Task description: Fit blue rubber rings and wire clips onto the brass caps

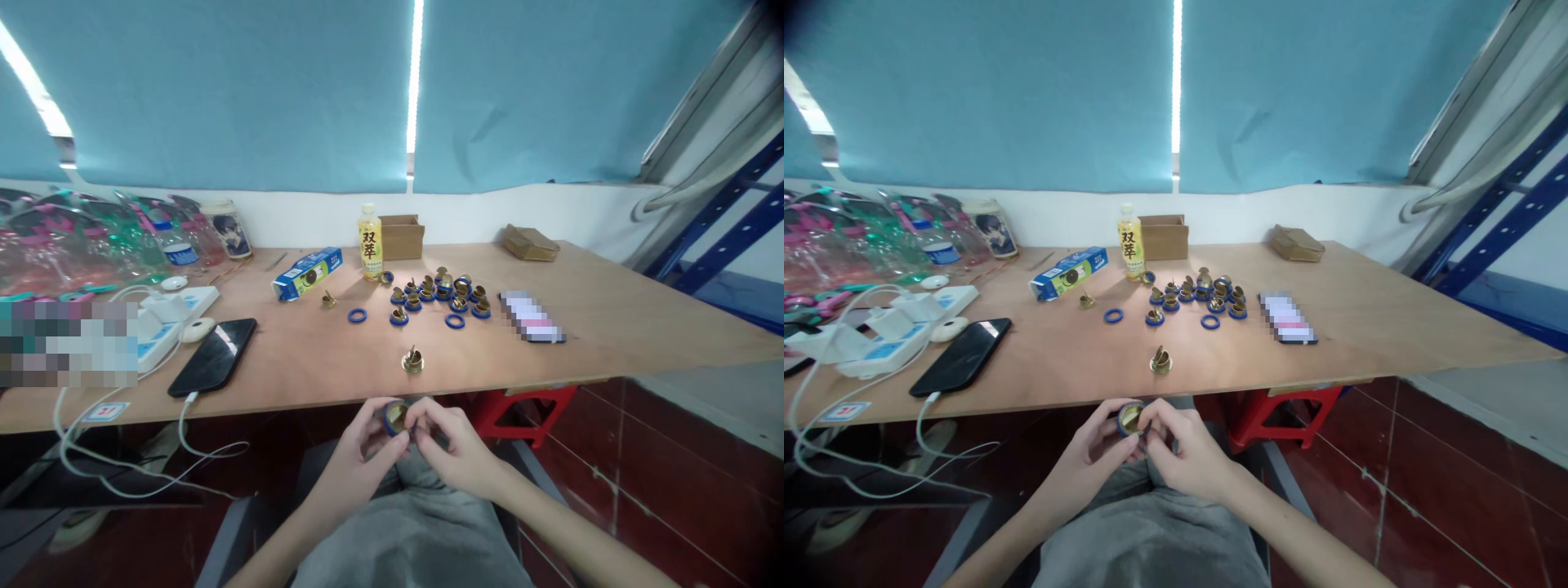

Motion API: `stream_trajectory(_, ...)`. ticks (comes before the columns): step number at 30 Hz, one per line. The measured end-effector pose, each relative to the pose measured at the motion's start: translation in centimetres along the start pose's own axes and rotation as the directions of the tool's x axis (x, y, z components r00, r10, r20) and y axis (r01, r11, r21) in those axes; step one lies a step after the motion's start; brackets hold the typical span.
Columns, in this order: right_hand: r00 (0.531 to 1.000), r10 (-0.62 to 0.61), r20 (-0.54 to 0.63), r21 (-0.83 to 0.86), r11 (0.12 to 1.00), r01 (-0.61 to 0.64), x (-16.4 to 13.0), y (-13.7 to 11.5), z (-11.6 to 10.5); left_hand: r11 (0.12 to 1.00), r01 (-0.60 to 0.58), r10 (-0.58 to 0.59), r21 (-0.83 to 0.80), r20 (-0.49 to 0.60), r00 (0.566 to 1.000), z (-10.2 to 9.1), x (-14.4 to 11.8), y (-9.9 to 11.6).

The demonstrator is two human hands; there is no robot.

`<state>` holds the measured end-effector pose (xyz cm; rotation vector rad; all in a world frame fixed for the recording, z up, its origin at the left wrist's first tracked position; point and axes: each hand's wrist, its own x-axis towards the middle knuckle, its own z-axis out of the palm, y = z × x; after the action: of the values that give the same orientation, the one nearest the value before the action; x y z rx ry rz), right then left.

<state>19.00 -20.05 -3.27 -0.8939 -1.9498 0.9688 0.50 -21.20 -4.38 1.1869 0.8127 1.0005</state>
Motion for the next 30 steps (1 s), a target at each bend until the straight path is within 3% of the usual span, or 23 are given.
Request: stream_trajectory(30, 1.0, -0.003, 0.007, 0.012, 1.0, 0.003, -0.16, -0.12, -0.1, 0.999, 0.04, -0.039, 0.02, -0.024, 0.999, 0.29, 0.16, 0.7)
